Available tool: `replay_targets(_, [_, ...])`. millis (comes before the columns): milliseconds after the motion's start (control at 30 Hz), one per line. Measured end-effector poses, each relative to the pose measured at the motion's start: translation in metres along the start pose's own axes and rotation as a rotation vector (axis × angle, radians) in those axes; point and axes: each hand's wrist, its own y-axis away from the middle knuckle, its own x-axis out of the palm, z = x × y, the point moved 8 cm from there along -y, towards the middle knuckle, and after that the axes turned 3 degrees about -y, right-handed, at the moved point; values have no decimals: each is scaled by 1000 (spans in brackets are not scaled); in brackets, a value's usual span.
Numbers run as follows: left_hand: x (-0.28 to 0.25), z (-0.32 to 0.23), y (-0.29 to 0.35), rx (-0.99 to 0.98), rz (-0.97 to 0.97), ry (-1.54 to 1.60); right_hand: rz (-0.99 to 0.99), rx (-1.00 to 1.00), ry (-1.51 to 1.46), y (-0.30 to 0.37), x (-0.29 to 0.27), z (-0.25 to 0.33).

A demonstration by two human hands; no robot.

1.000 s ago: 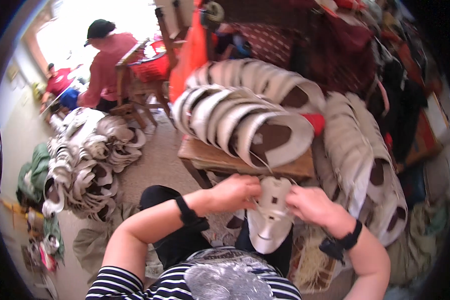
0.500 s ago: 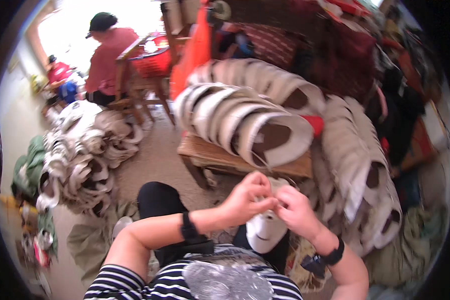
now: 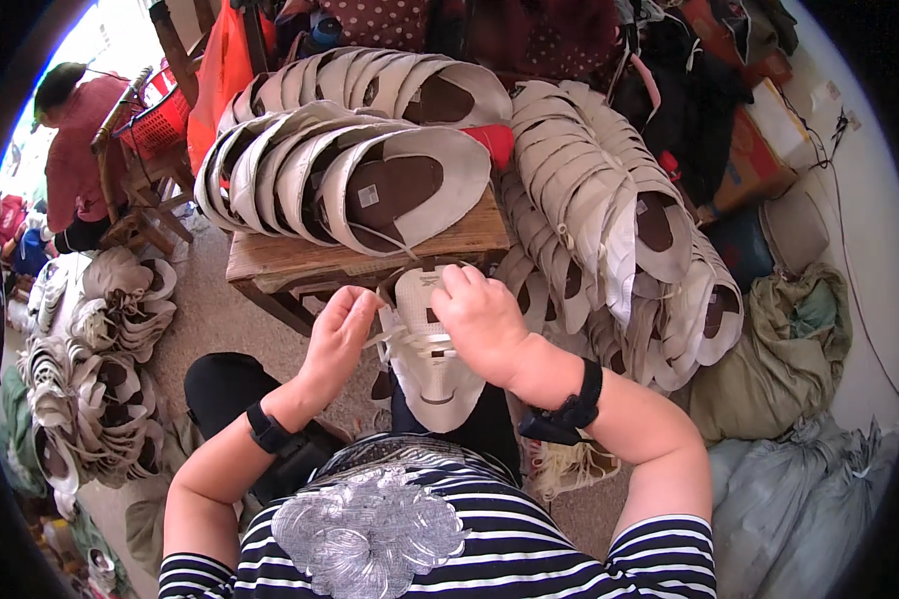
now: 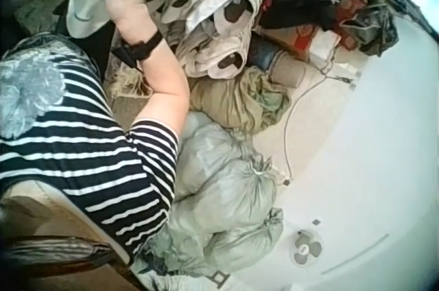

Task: Insert laces into the eyelets of shoe uppers.

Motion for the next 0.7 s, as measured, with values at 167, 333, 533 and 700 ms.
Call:
replay_targets(167, [14, -15, 13, 202, 25, -352, 50, 164, -250, 6, 11, -6])
replay_targets(333, [25, -33, 14, 427, -15, -559, 51, 296, -281, 13, 31, -7])
replay_targets(533, [34, -35, 7, 460, -17, -689, -25, 286, -337, 15, 26, -11])
replay_targets(700, [41, -32, -2, 478, -35, -818, -56, 269, -351, 10, 28, -12])
